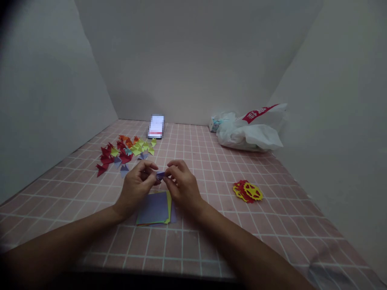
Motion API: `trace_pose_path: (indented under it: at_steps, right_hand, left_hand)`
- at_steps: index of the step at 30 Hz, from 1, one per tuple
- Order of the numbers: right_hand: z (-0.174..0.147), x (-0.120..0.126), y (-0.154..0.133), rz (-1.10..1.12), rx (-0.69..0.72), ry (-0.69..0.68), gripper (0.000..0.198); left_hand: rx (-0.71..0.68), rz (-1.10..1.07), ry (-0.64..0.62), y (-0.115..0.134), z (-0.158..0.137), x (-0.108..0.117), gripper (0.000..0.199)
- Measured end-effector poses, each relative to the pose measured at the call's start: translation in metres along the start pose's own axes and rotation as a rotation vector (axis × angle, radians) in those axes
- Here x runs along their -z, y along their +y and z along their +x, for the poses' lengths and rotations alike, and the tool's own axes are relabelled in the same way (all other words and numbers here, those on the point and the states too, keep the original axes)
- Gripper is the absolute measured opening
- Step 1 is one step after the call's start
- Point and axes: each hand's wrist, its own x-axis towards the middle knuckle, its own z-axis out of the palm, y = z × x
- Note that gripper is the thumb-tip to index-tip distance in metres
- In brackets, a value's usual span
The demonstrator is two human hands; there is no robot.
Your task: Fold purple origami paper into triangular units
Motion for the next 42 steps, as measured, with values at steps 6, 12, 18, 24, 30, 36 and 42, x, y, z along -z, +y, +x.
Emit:
trace_pose_path:
  at_steps: [6, 12, 18, 24, 30, 36, 42]
  right_hand:
    - [0.002, 0.000, 0.000, 0.025, -0.027, -0.018, 0.012]
    - [0.001, -0.003, -0.001, -0.011, -0.064, 0.018, 0.016]
    - [0.000, -0.003, 0.002, 0.024, -0.118, 0.017, 0.013]
    - [-0.001, -0.007, 0.008, 0.267, -0.307, 0.060, 0.022]
    - [0.001, -0.010, 0.009, 0.606, -0.554, 0.042, 0.015]
    - [0.003, -0.010, 0.010, 0.738, -0.596, 0.081, 0.014]
    - [0.004, -0.008, 0.010, 0.755, -0.609, 0.077, 0.017]
  left_hand:
    - [0.046, -0.071, 0.019, 0.001, -0.001, -0.002, 0.005]
    - [0.099, -0.102, 0.025, 0.007, -0.001, -0.002, 0.006]
    - [0.223, -0.204, 0.003, 0.010, 0.000, -0.004, 0.012]
    - [0.264, -0.284, -0.018, 0.010, -0.002, -0.004, 0.015]
    - [0.270, -0.279, -0.030, 0.011, -0.004, -0.005, 0.019]
    - [0.250, -0.238, -0.086, 0.009, -0.005, -0.006, 0.027]
    - [0.169, -0.172, -0.101, 0.008, -0.006, -0.005, 0.020]
